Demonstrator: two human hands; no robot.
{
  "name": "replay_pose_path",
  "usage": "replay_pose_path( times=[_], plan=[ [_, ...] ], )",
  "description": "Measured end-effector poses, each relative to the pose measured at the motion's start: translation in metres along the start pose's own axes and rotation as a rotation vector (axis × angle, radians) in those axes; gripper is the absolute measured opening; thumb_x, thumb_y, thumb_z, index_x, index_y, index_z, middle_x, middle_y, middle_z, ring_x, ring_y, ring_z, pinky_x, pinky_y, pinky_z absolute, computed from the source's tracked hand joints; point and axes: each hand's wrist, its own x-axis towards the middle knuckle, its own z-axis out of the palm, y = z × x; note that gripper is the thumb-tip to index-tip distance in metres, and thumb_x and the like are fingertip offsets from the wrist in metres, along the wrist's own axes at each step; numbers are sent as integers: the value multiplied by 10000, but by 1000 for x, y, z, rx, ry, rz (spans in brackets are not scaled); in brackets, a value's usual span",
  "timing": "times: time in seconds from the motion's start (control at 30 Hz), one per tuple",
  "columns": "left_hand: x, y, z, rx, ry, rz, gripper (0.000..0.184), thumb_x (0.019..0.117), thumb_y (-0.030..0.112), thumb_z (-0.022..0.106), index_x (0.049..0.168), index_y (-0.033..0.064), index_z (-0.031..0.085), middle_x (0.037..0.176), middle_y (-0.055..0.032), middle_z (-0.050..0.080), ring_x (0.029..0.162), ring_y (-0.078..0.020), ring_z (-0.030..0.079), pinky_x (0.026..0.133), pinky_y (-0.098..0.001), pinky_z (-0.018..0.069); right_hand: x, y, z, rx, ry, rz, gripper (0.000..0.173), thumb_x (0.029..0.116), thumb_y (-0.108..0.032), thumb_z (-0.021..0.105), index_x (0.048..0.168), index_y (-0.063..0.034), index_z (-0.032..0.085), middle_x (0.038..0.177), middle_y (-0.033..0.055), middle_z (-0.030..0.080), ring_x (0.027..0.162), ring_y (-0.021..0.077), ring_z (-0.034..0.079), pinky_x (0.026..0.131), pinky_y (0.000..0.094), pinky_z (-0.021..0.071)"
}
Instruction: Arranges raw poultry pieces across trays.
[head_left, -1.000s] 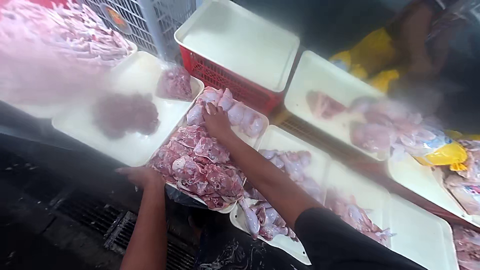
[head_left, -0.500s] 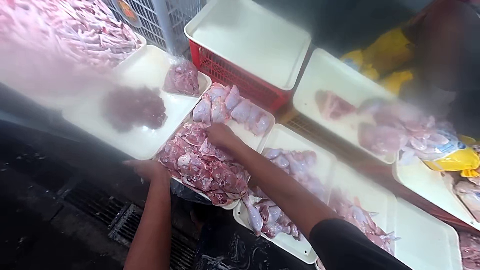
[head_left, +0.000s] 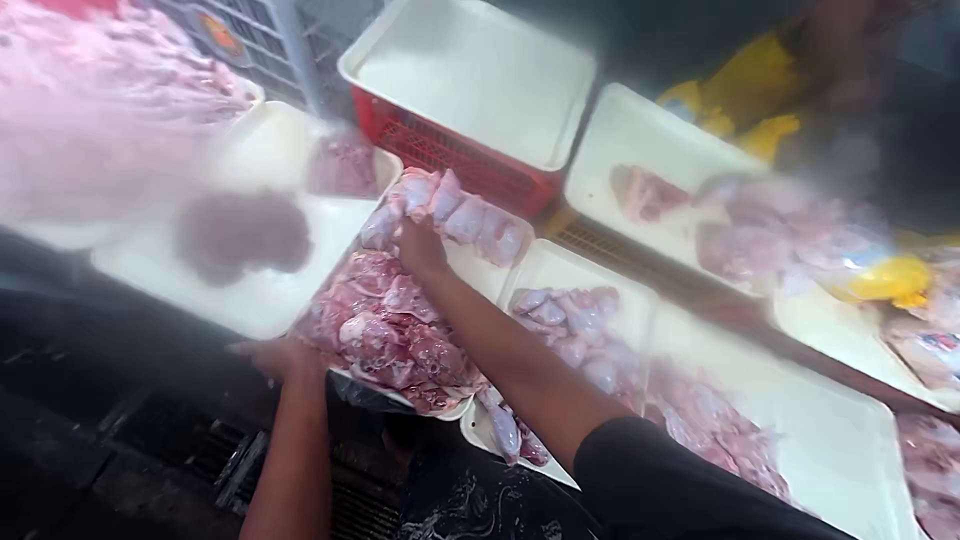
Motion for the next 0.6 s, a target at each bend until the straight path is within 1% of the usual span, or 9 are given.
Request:
replay_pose_path(
  times=[0.1, 0.2, 0.27, 0.3, 0.37, 0.4, 0.5, 0.53, 0.6],
  plan=[
    [-2, -2, 0, -37, -48, 66, 811, 1099, 560, 112, 1384, -78, 525, 1295, -275, 626, 1170, -352, 635, 948, -554, 526, -1, 20, -30, 109, 7, -93, 628, 977, -201, 664, 1559, -139, 433, 1404, 286, 549, 1210, 449, 615, 945, 628, 547],
    [-5, -1, 0, -78, -56, 81, 808, 1103, 540, 97, 1398, -84, 519, 1328, -270, 620, 1219, -347, 620, 969, -554, 518, -34, 66, -102, 44, 345, -176, 449, 1036, -270, 564, 1473, -164, 568, 1387, 148, 625, 1242, 311, 630, 1007, 547, 536],
    [-9, 4, -2, -82, -46, 57, 800, 1104, 537, 98, 1415, -77, 505, 1328, -273, 617, 1216, -344, 620, 967, -549, 517, -42, 124, -165, -132, 613, -64, 444, 1046, -359, 539, 1431, -146, 593, 1398, 143, 624, 1295, 310, 596, 1077, 529, 493],
    [-11, 6, -4, -78, -42, 46, 792, 1105, 536, 99, 1422, -70, 498, 1327, -271, 615, 1210, -339, 621, 966, -541, 517, -43, 154, -196, -191, 656, 100, 530, 1019, -440, 540, 1468, -159, 553, 1454, 171, 573, 1327, 368, 558, 1076, 592, 465],
    [-10, 6, -3, -66, -29, 35, 795, 1105, 539, 106, 1400, -73, 519, 1308, -274, 626, 1194, -346, 630, 960, -544, 518, -45, 217, -243, -225, 629, 353, 705, 947, -515, 600, 1547, -172, 463, 1526, 278, 463, 1351, 533, 468, 1036, 756, 377],
    [-8, 6, -2, -56, -27, 30, 804, 1103, 548, 108, 1383, -74, 535, 1292, -273, 636, 1182, -349, 636, 955, -545, 519, -45, 241, -257, -229, 582, 425, 721, 927, -477, 642, 1533, -128, 465, 1493, 335, 464, 1312, 586, 478, 982, 795, 393],
    [-8, 9, -1, -38, -36, 6, 811, 1099, 562, 115, 1376, -68, 543, 1288, -273, 635, 1179, -356, 634, 955, -549, 516, -43, 265, -268, -379, 503, 520, 533, 953, -211, 614, 1454, -64, 508, 1400, 365, 512, 1237, 590, 531, 911, 760, 462],
    [-8, 10, -1, -41, -34, 1, 812, 1098, 566, 116, 1368, -68, 544, 1283, -271, 634, 1172, -353, 635, 948, -548, 517, -44, 268, -270, -429, 485, 512, 504, 954, -178, 606, 1433, -51, 517, 1361, 368, 538, 1204, 592, 552, 889, 759, 469],
    [-6, 7, -2, -35, -35, -11, 824, 1090, 588, 124, 1366, -59, 554, 1288, -265, 635, 1177, -350, 634, 952, -551, 518, -51, 274, -279, -423, 462, 466, 479, 968, -265, 599, 1398, -58, 557, 1270, 345, 620, 1163, 578, 593, 895, 784, 446]
  ],
)
